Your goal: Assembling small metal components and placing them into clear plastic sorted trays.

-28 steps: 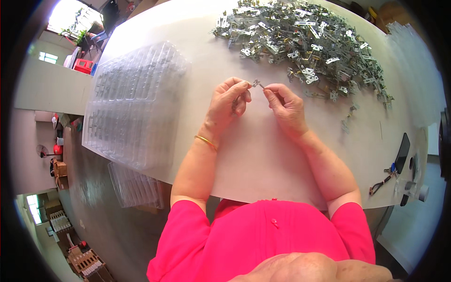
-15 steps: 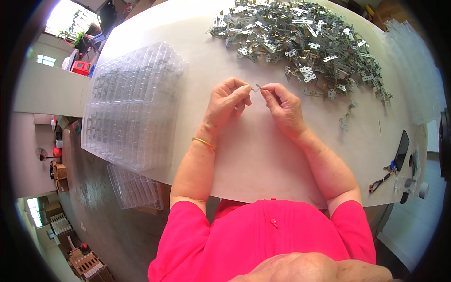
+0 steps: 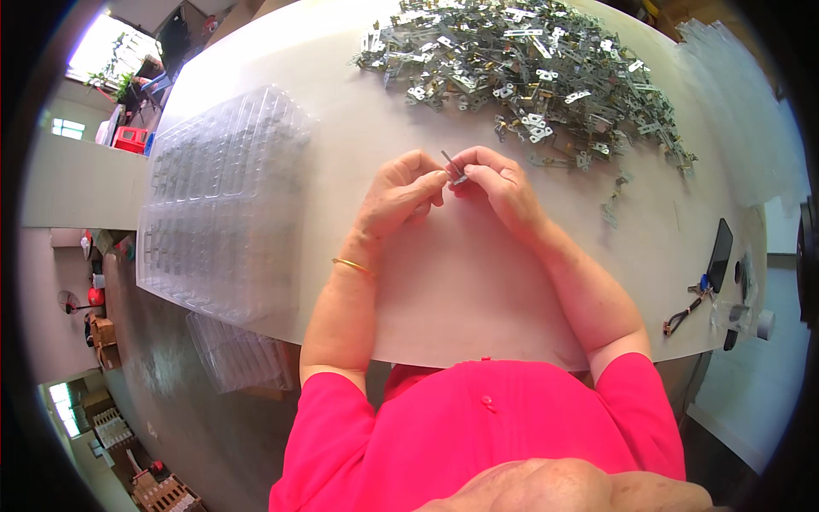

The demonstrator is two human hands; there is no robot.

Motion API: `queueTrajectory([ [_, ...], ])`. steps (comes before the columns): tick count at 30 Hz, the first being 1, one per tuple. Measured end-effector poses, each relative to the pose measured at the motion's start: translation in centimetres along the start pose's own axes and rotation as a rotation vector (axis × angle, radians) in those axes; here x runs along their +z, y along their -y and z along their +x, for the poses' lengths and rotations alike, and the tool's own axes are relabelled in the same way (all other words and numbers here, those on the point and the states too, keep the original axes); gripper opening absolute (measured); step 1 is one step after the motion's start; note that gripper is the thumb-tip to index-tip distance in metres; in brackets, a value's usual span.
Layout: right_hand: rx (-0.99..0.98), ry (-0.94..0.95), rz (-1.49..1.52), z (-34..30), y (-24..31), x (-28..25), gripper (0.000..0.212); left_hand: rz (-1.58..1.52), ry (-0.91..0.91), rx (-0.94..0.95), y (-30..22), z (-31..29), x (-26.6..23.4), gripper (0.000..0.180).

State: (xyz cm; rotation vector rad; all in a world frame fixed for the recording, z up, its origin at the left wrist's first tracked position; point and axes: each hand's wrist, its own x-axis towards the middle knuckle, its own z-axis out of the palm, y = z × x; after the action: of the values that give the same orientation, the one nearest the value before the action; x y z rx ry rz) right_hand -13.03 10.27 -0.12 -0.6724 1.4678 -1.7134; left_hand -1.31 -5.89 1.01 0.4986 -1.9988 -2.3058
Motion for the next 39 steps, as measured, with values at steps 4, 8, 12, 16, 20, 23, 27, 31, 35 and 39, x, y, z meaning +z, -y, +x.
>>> queueTrajectory([
  [4,0.018,0.039,-0.001,0.2,-0.7,-0.4,0.013,0.045,0.089,-0.038,-0.3,-0.2,0.2,0.015],
  [8,-0.029,-0.052,0.129,0.3,-1.0,-0.2,0.015,0.019,0.149,-0.068,-0.3,-0.1,0.4,0.020],
  [12,-0.304,-0.041,0.121,0.3,-1.4,0.0,0.009,-0.162,0.034,-0.053,0.3,0.3,-0.7,0.018],
  [16,-0.468,0.026,-0.181,-0.1,-1.2,-0.1,0.007,-0.213,0.007,-0.075,0.1,0.3,-0.7,0.018],
  [20,-0.522,0.049,-0.246,0.0,-1.2,0.0,0.009,-0.269,0.037,-0.094,0.2,0.5,-1.2,0.018],
  [23,-0.533,0.049,-0.293,0.1,-1.5,0.1,0.010,-0.282,0.077,-0.085,0.8,0.9,-1.7,0.026],
  [27,-0.390,0.026,0.085,0.2,-1.5,0.3,0.007,-0.519,0.211,-0.111,1.9,1.4,-2.6,0.037],
  [31,-0.200,-0.098,0.409,0.6,-1.5,-0.1,0.009,-0.625,0.209,0.125,1.8,1.7,-1.6,0.045],
  [35,-0.147,-0.116,0.502,0.7,-1.7,-0.3,0.011,-0.480,0.100,0.277,1.2,1.1,-0.8,0.042],
  [39,-0.079,-0.100,0.546,0.8,-2.0,-0.1,0.012,-0.397,0.053,0.309,1.7,1.3,-0.6,0.036],
])
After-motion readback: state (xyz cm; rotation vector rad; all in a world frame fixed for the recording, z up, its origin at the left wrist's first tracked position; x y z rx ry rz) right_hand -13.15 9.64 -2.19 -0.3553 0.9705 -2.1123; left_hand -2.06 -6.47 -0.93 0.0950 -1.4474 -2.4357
